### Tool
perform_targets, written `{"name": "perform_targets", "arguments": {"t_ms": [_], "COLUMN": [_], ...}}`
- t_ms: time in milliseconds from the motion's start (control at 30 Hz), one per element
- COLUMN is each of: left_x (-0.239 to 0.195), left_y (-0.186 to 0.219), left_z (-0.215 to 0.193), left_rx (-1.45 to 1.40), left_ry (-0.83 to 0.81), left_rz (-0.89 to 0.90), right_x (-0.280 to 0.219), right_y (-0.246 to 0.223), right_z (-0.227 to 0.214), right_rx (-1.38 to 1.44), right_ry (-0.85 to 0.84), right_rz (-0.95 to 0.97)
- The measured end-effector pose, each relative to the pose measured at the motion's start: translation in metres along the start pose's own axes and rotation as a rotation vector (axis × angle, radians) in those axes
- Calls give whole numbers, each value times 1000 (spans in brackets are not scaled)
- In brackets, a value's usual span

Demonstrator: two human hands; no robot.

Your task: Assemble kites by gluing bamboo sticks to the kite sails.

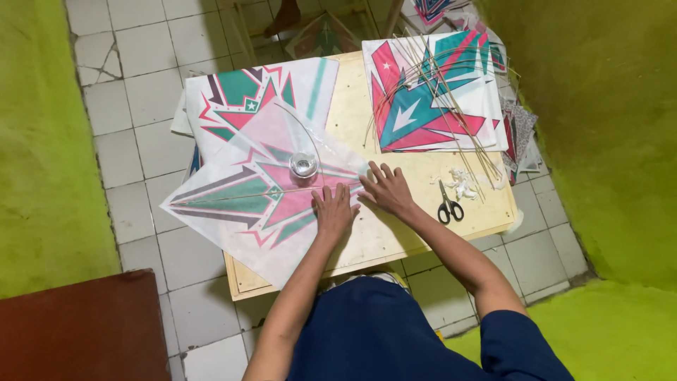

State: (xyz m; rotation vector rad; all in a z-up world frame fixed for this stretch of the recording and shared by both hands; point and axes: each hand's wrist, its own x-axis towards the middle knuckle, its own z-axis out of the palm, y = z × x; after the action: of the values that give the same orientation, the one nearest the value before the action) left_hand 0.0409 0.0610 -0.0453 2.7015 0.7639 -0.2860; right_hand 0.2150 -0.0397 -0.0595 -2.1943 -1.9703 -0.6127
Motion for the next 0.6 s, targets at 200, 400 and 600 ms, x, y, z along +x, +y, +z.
{"name": "perform_targets", "arguments": {"t_ms": [200, 400, 600], "left_x": [-4, -9, -2], "left_y": [3, 3, 3], "left_z": [-16, -23, -7], "left_rx": [-8, -74, -60], "left_ry": [-9, 14, 124], "left_rz": [-26, -34, -32], "right_x": [11, 10, 13], "right_y": [-8, -2, 0], "right_z": [6, 19, 23], "right_rx": [11, 43, 46], "right_ry": [-6, -28, -31], "right_rz": [44, 79, 106]}}
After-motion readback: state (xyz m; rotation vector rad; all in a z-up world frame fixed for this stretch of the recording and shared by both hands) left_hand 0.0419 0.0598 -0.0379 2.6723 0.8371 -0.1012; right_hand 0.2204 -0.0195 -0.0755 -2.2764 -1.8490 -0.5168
